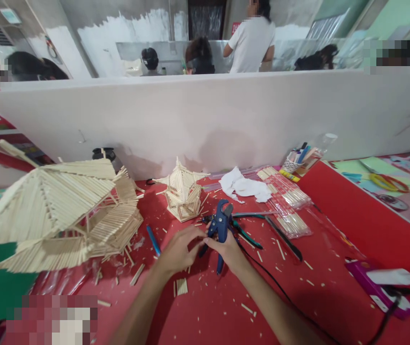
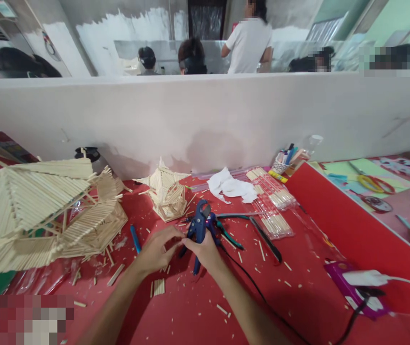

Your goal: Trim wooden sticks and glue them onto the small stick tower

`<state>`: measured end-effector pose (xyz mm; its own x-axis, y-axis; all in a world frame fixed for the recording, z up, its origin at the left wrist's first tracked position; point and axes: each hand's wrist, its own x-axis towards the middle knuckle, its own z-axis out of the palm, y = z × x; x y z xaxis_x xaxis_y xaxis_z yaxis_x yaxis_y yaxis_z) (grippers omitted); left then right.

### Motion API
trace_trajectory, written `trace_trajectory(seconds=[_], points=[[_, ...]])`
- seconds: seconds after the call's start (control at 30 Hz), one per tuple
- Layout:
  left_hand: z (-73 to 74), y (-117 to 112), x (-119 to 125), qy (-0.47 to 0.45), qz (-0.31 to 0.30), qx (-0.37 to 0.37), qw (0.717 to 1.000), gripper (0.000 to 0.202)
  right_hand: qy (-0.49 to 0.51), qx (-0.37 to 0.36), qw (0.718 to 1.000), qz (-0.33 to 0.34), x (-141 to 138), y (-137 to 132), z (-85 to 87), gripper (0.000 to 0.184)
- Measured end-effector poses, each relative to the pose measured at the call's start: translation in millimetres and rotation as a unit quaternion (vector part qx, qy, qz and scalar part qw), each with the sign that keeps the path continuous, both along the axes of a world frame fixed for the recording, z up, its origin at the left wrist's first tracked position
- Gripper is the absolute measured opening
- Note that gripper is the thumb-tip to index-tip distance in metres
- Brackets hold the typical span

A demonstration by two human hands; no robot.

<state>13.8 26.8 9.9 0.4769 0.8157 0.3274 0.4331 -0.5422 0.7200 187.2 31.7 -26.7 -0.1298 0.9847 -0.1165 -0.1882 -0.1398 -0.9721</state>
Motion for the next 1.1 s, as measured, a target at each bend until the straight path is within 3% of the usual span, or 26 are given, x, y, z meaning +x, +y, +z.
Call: trace_trajectory(seconds=[0.23,0.37,0.5,0.67,0.87,1.1], points=[[-1.3,4.1,4.1,-0.069,0.068,-0.043,0.994,0.013,0.007,-0.021,1.0,0.011,1.7,2.5,12.9,0.047],[-1.5,7.9,-0.8,-0.161,0.136,-0.091,0.973,0.014,0.016,-0.024,0.995,0.092,3.7,-1.9,20.7,0.046],[-1.7,10.1,-5.4,-0.213,0.186,-0.106,0.953,0.016,-0.052,-0.013,0.984,0.172,7.3,-10.9,27.2,0.046],[-0.3,10.9,-6.9,-0.228,0.219,-0.041,0.948,0.011,-0.163,0.015,0.965,0.205,10.6,-18.5,38.1,0.051],[-2.8,10.7,-5.5,-0.22,0.23,0.037,0.947,0.007,-0.213,0.033,0.955,0.206,12.1,-19.9,45.9,0.047],[-7.3,8.7,-11.0,-0.136,0.178,0.174,0.959,0.016,-0.24,0.042,0.946,0.213,12.5,-20.9,52.6,0.043]])
